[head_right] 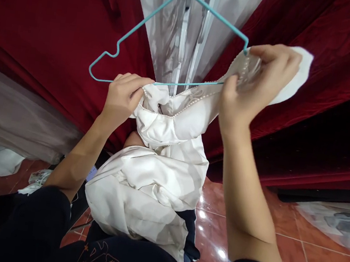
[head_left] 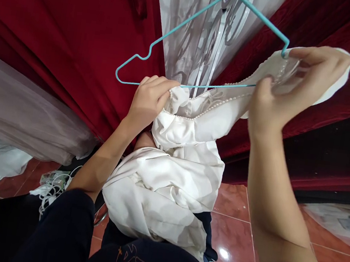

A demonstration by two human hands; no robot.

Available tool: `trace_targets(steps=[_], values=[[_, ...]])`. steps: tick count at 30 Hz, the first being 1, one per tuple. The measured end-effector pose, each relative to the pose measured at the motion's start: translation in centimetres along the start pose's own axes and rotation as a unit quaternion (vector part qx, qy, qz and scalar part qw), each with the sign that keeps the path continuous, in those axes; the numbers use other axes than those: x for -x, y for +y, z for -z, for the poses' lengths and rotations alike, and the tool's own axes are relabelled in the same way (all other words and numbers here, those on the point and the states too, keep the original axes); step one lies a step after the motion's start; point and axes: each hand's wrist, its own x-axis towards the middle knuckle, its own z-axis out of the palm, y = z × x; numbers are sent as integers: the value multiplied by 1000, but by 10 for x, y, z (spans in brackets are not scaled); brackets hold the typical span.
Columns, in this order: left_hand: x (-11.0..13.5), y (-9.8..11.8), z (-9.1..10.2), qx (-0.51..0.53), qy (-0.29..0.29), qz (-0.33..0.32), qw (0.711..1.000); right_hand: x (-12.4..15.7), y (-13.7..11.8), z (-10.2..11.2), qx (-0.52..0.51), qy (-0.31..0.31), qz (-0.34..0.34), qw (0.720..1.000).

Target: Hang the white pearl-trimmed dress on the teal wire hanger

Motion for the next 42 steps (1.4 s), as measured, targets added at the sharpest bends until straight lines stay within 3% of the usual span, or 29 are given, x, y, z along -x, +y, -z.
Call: trace_targets(steps=[4, 7, 11, 14, 18, 20, 24, 26, 30, 33, 37, 42], values=[[-4, -8, -3, -2, -2, -11, 1000, -30, 25, 9, -86, -19, -85, 993], [-5, -10, -6, 7, -15, -21, 1000, -44, 39, 19, -96, -3, -88, 991], [-5, -11, 0, 13, -15, -18, 1000, -44, 59, 20, -56, 40, -97, 993], [-5, -15, 8, 6, -11, -9, 1000, -37, 67, 19, 11, 44, -148, 988], [-4, -20, 14, 3, -12, 5, 1000, -35, 53, 42, 131, -116, -281, 944], [-5, -20, 13, 12, -16, 9, 1000, -40, 41, 61, 175, -212, -306, 912], [-7, -16, 2, 30, -11, -3, 999, -46, 16, 91, 162, -430, -249, 853], [-9, -14, -5, 36, -9, -9, 999, -44, 2, 93, 81, -481, -167, 857], [-11, -11, -13, 52, -7, -16, 999, -33, -26, 72, -57, -370, -16, 927], [-11, -11, -14, 64, -13, -12, 998, -19, -35, 45, -84, -327, 39, 941], [-5, -16, -12, 75, -3, -21, 997, 5, -30, 18, -103, -339, 16, 935], [24, -19, -4, 82, 93, -138, 983, 21, -27, 9, -103, -294, 0, 950]])
